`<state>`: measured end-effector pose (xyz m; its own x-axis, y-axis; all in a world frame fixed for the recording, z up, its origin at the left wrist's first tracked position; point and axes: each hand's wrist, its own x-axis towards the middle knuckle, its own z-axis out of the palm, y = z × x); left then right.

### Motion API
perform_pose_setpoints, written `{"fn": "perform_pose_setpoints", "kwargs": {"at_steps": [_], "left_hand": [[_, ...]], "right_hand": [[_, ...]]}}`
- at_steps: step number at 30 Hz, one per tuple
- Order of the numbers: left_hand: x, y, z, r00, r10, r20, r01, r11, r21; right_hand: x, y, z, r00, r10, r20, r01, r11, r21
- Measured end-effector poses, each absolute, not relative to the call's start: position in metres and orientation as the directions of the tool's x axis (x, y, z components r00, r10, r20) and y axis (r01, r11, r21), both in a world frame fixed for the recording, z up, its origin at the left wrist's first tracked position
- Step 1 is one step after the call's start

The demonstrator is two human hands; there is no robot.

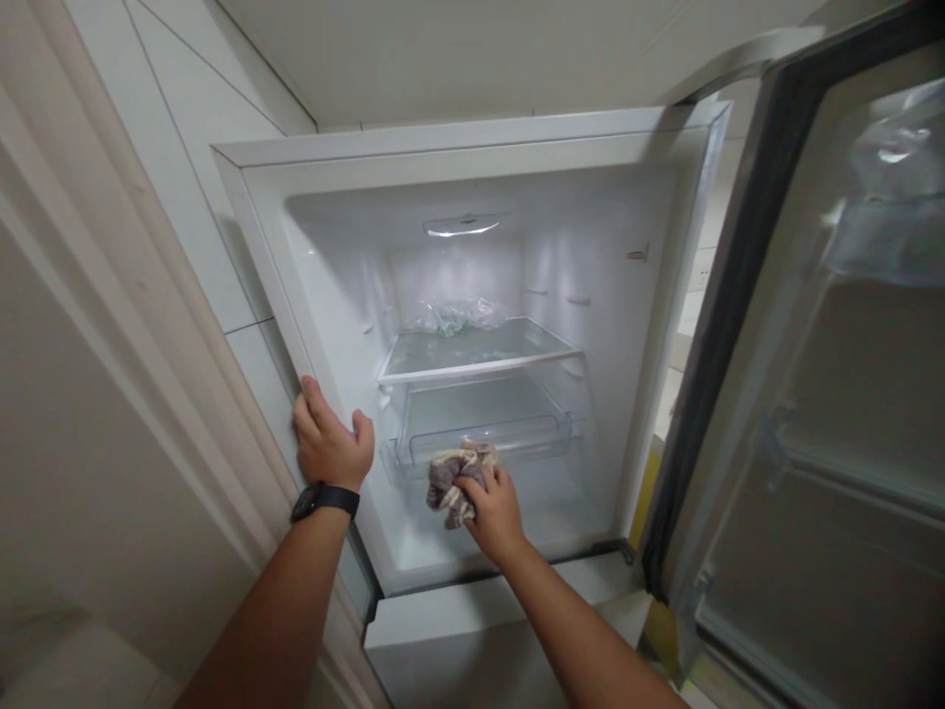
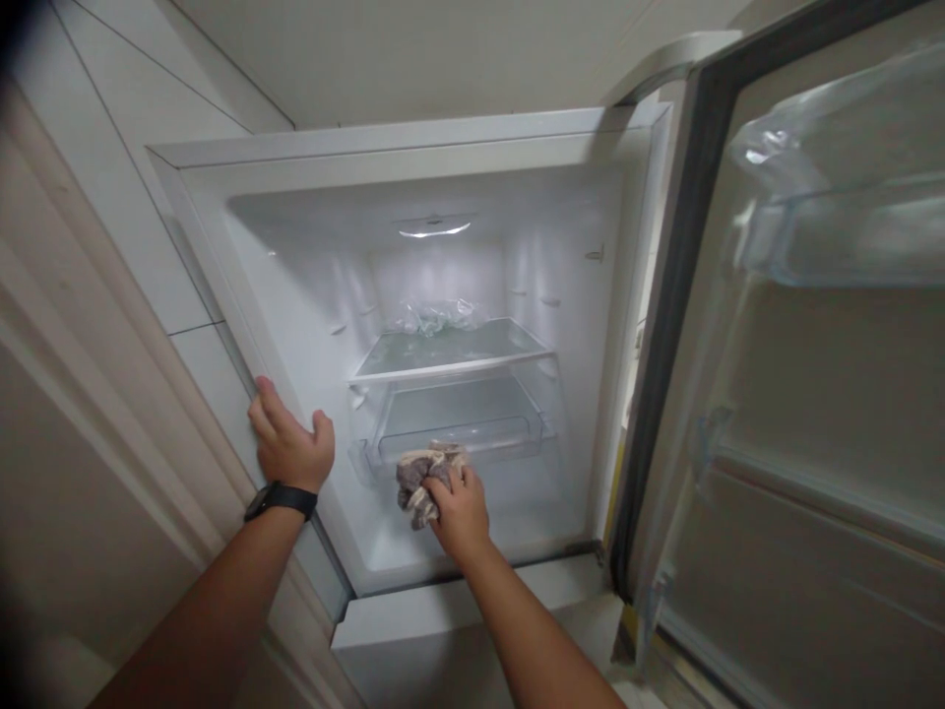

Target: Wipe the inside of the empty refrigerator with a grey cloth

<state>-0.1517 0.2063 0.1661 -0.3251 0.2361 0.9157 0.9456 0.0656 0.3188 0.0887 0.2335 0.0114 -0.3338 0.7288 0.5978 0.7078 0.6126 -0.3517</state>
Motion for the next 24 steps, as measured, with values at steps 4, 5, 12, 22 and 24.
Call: {"fn": "perform_pose_setpoints", "kwargs": {"at_steps": [4,5,12,22,24], "left_hand": [[-0.152,0.207,0.166,-0.315,0.234,0.920,0.949,0.052,0.311],[-0.152,0.207,0.166,-0.314,0.232,0.921,0.949,0.048,0.311],[-0.151,0.206,0.167,-0.307,0.218,0.926,0.951,0.047,0.305],[-0.152,0.207,0.167,-0.298,0.215,0.930,0.954,0.036,0.297],[-0.152,0.207,0.167,-0.304,0.222,0.926,0.952,0.032,0.304]], "right_hand": [[0.139,0.231,-0.015,-0.243,0.838,0.489,0.803,0.456,-0.383],[0.153,0.230,-0.023,-0.203,0.872,0.445,0.844,0.386,-0.372],[0.208,0.242,-0.046,0.024,0.954,0.298,0.993,0.011,-0.115],[0.120,0.270,-0.045,-0.142,0.959,0.245,0.981,0.170,-0.097],[0.097,0.270,-0.044,-0.226,0.945,0.237,0.960,0.257,-0.110]]}}
